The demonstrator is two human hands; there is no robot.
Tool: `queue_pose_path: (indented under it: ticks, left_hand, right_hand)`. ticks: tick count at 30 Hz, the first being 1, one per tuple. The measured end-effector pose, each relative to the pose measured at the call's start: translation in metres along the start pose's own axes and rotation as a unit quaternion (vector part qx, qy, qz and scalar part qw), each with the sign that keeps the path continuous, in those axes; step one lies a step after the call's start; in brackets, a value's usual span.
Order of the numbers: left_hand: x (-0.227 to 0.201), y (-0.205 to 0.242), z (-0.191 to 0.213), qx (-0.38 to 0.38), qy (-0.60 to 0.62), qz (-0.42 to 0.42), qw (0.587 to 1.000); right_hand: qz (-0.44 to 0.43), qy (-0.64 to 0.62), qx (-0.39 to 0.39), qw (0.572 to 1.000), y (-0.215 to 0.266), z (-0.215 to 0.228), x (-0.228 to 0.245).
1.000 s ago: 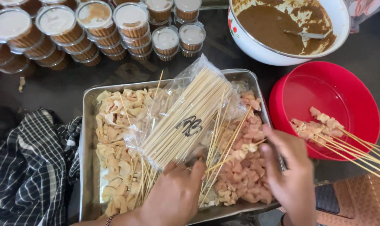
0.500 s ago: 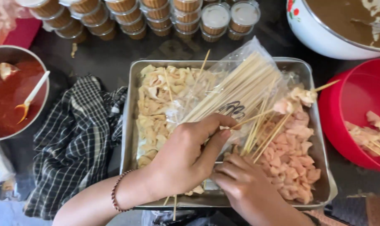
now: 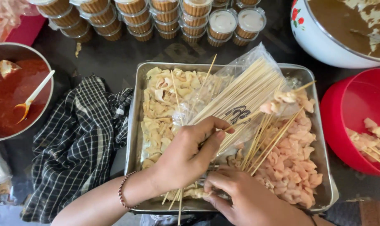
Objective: The person prepares satay by threading small pieces of raw meat onto wooden skewers by hand, moving each completed skewer into a red bowl.
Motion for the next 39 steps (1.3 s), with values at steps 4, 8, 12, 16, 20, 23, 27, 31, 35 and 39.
queue_pose_path:
  ticks: [4,8,12,16,20,23,27,31,35,39]
  left_hand:
    - [0.004,-0.003,-0.001,0.005,0.059,0.025,0.998]
    - [0.01,-0.004,-0.002,0.02,0.066,0.033,0.997]
    - [0.013,-0.004,-0.004,0.031,0.067,0.046,0.996]
    - [0.012,-0.004,-0.004,0.034,0.048,0.044,0.997]
    - [0.01,-0.003,-0.005,0.037,0.041,0.05,0.997]
    - [0.009,-0.003,-0.005,0.042,0.036,0.049,0.997]
    - [0.007,-0.003,-0.006,0.043,0.044,0.041,0.997]
    - [0.009,-0.005,-0.006,0.047,0.035,0.046,0.997]
    - [0.008,-0.005,-0.006,0.054,0.031,0.047,0.997]
    - [0.008,-0.004,-0.007,0.055,0.02,0.052,0.997]
  right_hand:
    - [0.035,-0.041,-0.079,0.995,0.005,0.003,0.003]
    - [0.052,-0.079,-0.064,0.993,0.016,0.004,-0.006]
    - [0.026,-0.114,-0.094,0.989,0.028,0.0,-0.019]
    - [-0.187,-0.264,-0.135,0.937,0.036,-0.01,-0.046]
    - [-0.141,-0.375,-0.217,0.89,0.05,-0.003,-0.056]
    - [-0.096,-0.412,-0.234,0.876,0.054,0.004,-0.062]
    - [-0.144,-0.429,-0.249,0.857,0.059,0.002,-0.074]
    - [-0.084,-0.19,-0.326,0.922,0.066,0.009,-0.075]
    - [-0.091,0.079,-0.294,0.948,0.081,0.025,-0.079]
    - [-0.2,0.249,-0.247,0.915,0.084,0.021,-0.087]
Point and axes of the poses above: each hand's wrist, its own y-axis away from the middle knuckle, its own z-axis out of the back of the hand, x = y × z, the point moved 4 cm from there along -y, towards the middle knuckle, and after that the axes turned 1 degree about y, right-handed, at the moved point
